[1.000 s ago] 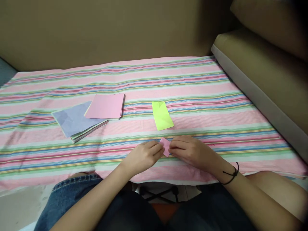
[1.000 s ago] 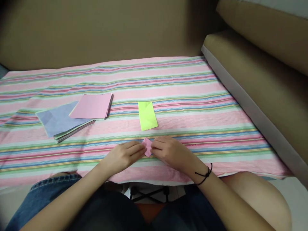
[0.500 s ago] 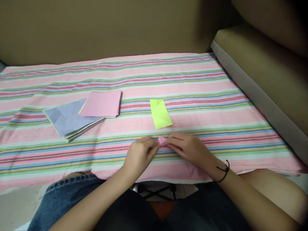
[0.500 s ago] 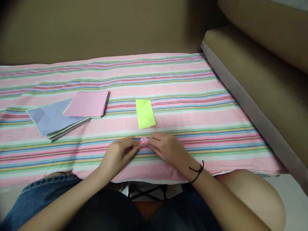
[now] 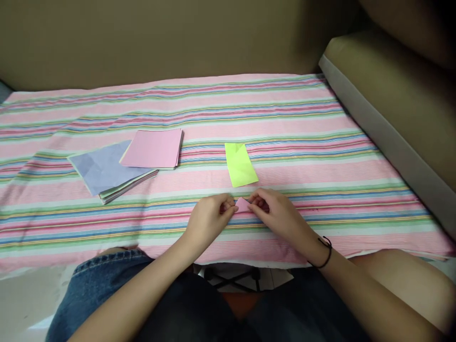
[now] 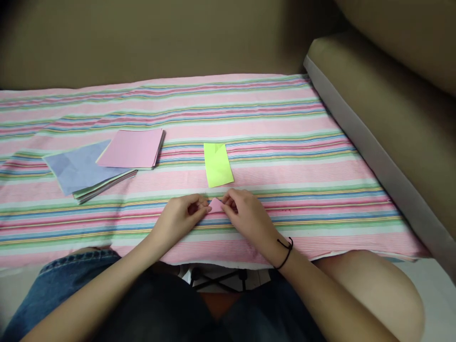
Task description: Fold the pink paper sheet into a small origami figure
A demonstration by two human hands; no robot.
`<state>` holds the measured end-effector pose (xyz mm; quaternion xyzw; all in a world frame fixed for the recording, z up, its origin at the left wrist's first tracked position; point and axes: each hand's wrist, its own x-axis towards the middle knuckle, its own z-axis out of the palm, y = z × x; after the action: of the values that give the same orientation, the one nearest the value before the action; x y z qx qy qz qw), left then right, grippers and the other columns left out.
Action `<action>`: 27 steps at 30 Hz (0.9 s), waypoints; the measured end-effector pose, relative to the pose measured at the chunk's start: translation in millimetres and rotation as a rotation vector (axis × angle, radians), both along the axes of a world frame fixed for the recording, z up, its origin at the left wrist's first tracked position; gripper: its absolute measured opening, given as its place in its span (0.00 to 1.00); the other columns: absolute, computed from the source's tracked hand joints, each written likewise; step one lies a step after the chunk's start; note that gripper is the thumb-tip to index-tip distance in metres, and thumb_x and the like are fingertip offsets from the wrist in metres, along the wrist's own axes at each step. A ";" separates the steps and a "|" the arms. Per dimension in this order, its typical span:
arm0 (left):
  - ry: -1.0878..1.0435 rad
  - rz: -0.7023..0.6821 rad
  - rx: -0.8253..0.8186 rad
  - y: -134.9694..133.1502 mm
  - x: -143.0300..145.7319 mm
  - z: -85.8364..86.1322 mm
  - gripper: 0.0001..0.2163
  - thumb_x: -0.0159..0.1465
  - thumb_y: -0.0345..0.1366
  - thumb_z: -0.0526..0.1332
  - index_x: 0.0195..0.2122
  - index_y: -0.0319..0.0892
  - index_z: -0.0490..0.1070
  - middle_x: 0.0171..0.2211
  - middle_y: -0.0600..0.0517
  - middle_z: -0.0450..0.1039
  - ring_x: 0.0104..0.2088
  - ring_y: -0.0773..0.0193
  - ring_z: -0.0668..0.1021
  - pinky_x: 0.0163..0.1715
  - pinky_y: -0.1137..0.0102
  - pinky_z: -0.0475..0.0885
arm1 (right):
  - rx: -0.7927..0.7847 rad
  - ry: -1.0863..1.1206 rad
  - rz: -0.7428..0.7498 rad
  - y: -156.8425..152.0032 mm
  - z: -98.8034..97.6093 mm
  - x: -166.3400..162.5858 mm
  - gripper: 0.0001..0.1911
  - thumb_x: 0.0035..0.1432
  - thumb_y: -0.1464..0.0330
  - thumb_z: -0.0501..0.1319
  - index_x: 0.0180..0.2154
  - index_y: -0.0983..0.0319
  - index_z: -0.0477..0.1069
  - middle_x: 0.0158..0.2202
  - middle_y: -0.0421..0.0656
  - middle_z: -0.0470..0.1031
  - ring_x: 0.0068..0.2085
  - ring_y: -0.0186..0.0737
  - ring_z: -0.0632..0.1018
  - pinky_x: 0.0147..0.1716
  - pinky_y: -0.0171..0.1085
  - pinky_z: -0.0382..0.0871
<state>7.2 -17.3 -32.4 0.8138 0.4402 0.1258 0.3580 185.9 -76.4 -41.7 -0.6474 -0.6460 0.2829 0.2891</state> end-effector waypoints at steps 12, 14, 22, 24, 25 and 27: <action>0.116 -0.052 0.103 4.8 -1.4 2.1 0.04 0.57 0.30 0.61 0.32 0.43 0.66 0.32 0.54 0.67 0.30 0.64 0.70 0.30 0.71 0.62 | -0.019 0.006 -0.031 5.0 -6.1 0.6 0.02 0.56 0.71 0.60 0.32 0.60 0.67 0.27 0.38 0.69 0.30 0.37 0.71 0.30 0.35 0.63; 0.114 -0.059 0.076 9.1 -4.4 0.9 0.05 0.56 0.28 0.61 0.32 0.43 0.67 0.31 0.54 0.66 0.30 0.64 0.70 0.29 0.71 0.62 | -0.021 0.006 -0.034 6.2 -6.7 1.1 0.03 0.55 0.72 0.61 0.32 0.61 0.67 0.27 0.38 0.68 0.30 0.36 0.70 0.30 0.35 0.63; 0.035 -0.008 -0.092 8.5 -3.8 3.3 0.14 0.56 0.47 0.62 0.33 0.43 0.65 0.27 0.56 0.64 0.26 0.66 0.68 0.25 0.72 0.61 | -0.036 0.019 -0.016 8.0 -5.5 2.4 0.04 0.55 0.70 0.61 0.31 0.60 0.66 0.27 0.37 0.67 0.29 0.35 0.70 0.28 0.34 0.61; 0.121 0.063 0.079 -0.6 4.4 2.6 0.14 0.56 0.47 0.62 0.31 0.43 0.64 0.29 0.55 0.65 0.26 0.66 0.68 0.25 0.71 0.59 | -0.031 0.022 -0.011 7.8 -5.4 2.1 0.04 0.55 0.70 0.61 0.31 0.60 0.65 0.27 0.37 0.67 0.29 0.35 0.70 0.28 0.34 0.61; 0.153 0.086 0.142 -4.5 8.2 1.8 0.13 0.57 0.46 0.62 0.31 0.43 0.63 0.30 0.54 0.65 0.27 0.66 0.68 0.25 0.71 0.58 | -0.027 0.021 -0.010 7.7 -5.4 1.8 0.04 0.55 0.70 0.61 0.31 0.60 0.65 0.27 0.37 0.67 0.29 0.35 0.69 0.28 0.34 0.61; 0.189 0.094 0.188 -8.8 13.7 -0.2 0.11 0.57 0.44 0.61 0.30 0.43 0.63 0.31 0.54 0.66 0.27 0.66 0.68 0.25 0.71 0.57 | -0.019 0.009 -0.011 7.5 -5.7 1.4 0.04 0.55 0.70 0.61 0.30 0.60 0.65 0.27 0.38 0.67 0.29 0.35 0.69 0.28 0.34 0.61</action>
<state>20.9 -26.1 -32.6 0.8304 0.4958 0.1061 0.2310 187.4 -68.9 -47.4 -0.6524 -0.6384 0.2903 0.2874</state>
